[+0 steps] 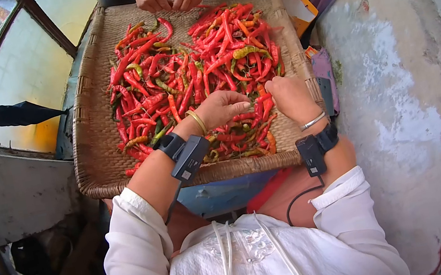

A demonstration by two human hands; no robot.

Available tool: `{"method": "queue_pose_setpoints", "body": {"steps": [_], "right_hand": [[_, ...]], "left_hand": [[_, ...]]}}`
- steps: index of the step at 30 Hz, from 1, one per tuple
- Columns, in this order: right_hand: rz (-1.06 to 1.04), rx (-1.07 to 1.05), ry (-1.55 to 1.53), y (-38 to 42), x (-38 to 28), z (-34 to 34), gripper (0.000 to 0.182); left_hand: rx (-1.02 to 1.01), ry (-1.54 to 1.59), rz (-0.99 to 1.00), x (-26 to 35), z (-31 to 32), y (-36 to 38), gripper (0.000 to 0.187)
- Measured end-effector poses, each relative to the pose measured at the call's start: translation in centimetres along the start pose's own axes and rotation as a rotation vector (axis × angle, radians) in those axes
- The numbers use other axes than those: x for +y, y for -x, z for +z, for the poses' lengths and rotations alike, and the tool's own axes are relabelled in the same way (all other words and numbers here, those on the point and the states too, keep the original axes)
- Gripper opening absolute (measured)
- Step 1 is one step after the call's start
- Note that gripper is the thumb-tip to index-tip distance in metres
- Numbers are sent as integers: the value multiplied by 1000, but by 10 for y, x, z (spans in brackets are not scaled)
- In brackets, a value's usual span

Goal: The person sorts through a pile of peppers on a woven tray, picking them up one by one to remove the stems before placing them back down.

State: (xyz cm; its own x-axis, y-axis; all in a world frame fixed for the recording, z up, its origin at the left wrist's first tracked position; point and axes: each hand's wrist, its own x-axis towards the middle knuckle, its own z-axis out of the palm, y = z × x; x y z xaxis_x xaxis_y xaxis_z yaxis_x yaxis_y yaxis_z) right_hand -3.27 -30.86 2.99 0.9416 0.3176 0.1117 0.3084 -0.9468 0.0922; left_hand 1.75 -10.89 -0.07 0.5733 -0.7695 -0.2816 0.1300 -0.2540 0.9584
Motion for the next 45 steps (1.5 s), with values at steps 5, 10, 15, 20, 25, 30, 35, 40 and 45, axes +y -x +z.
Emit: {"method": "queue_pose_setpoints", "body": {"steps": [5,10,15,20,25,30,35,40,45], "right_hand": [[-128,-17,-172,-7,-17,7,7],[-92,21,-307,-10,-9,3,12],[200,12,-421,-7,19,8,12],[66,-249,-430,-7,2,22,18],[-13,-527,-238,-1,-14,26,20],[-68,-464,-139,-3,-11,30,16],[81,-76,-750,-11,-9,20,20],[48,-254,-680,-9,-5,38,16],[-45,-420,-405,-5,-14,42,27]], "left_hand": [[99,-357,311,-26,3,-12,26],[-13,-268,-95,-5,-4,-6,22],[80,67,-131,1,-51,4,21],[575,809,339,9,-81,16,32],[539,687,58,-13,-66,4,39],[239,242,-116,-18,-23,-10,32],[159,103,69,-16,-4,-8,27],[111,34,18,-21,-8,-12,27],[118,-195,-106,-24,-5,-13,27]]}}
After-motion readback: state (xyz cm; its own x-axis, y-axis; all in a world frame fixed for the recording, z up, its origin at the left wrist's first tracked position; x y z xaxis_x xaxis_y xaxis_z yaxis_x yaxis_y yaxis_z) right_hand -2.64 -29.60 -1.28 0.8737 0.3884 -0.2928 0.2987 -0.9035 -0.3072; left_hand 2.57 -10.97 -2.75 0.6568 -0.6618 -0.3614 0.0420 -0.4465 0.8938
